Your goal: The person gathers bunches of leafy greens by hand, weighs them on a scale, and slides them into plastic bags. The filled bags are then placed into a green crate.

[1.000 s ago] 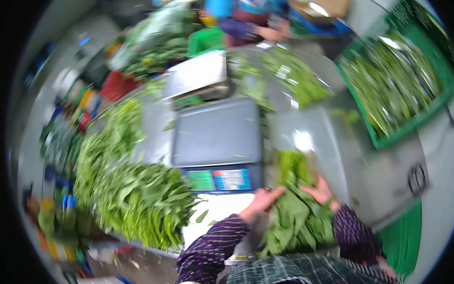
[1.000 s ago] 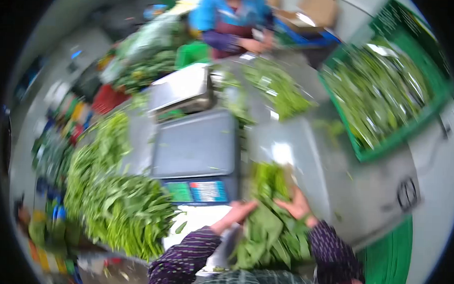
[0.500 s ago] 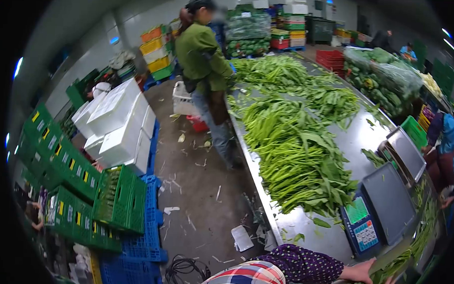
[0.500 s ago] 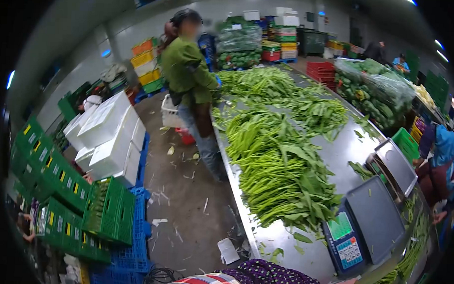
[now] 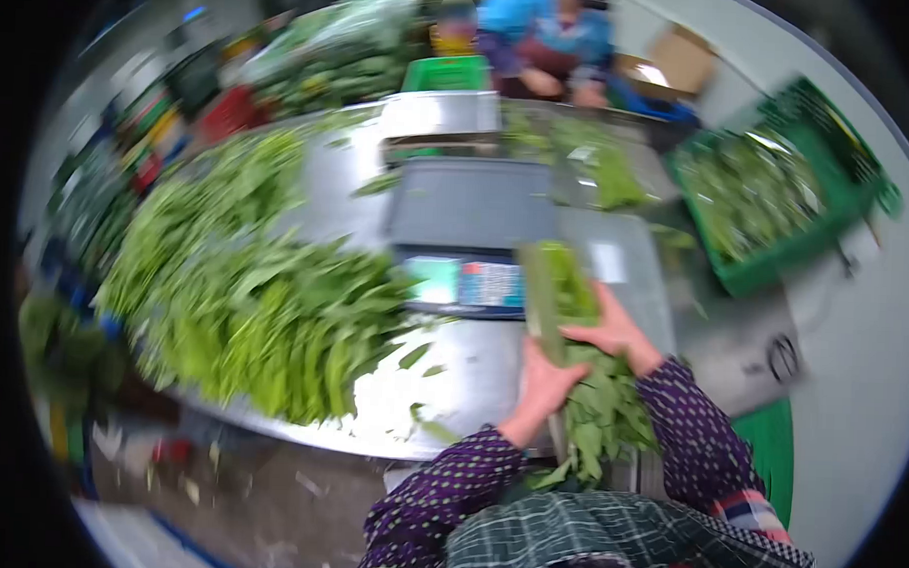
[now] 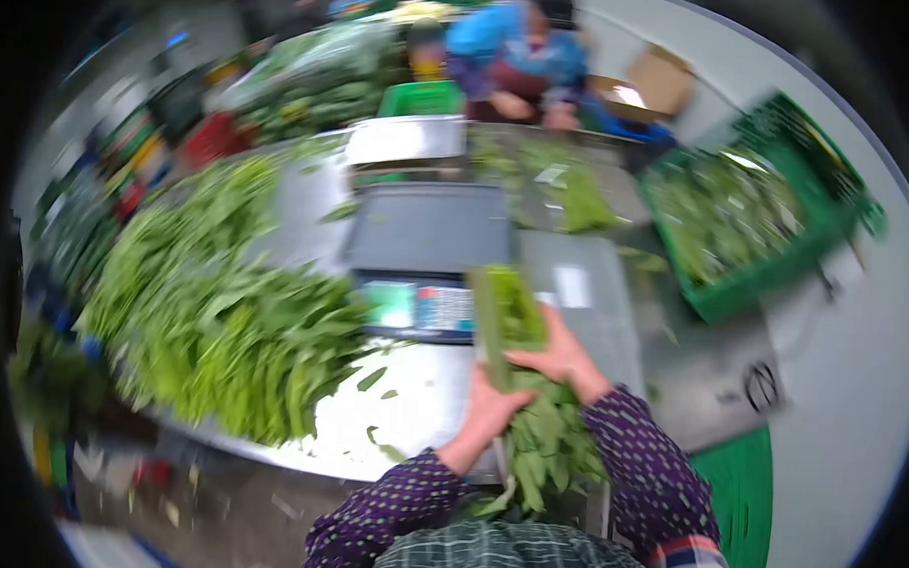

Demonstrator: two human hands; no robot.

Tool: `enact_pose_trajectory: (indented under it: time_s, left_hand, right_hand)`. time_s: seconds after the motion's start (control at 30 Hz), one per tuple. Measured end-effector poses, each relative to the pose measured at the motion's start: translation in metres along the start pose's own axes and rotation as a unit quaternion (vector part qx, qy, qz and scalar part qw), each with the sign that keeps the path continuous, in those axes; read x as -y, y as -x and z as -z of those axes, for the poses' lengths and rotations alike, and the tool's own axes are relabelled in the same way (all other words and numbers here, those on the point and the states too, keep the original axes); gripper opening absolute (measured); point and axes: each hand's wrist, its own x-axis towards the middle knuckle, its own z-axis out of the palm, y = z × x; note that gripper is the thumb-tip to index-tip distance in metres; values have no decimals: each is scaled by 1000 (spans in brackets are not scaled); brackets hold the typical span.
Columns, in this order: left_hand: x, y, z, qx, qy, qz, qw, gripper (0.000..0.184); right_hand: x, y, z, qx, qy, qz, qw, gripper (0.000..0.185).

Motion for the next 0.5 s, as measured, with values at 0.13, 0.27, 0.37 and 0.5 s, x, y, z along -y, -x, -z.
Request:
enact_pose_trajectory:
  time_s: [0.13,0.27,0.37,0.5]
  left_hand:
    - [-16,14,-45,14,-23,74,997,70]
    - [1,34,-72,181,4,242,953,78]
    - [33,3,-82,129,125,323,929,67]
    - [74,-17,-103,93,87,293,948,66]
  right_hand:
    - [17,23,22,-42,210,-101,971,114]
    - [-15,96,72,-40,286,-166,943,120]
    - [-36,159,48,-38,299,-221,927,119]
    - [-45,174,24,-105,358,-299,878,113]
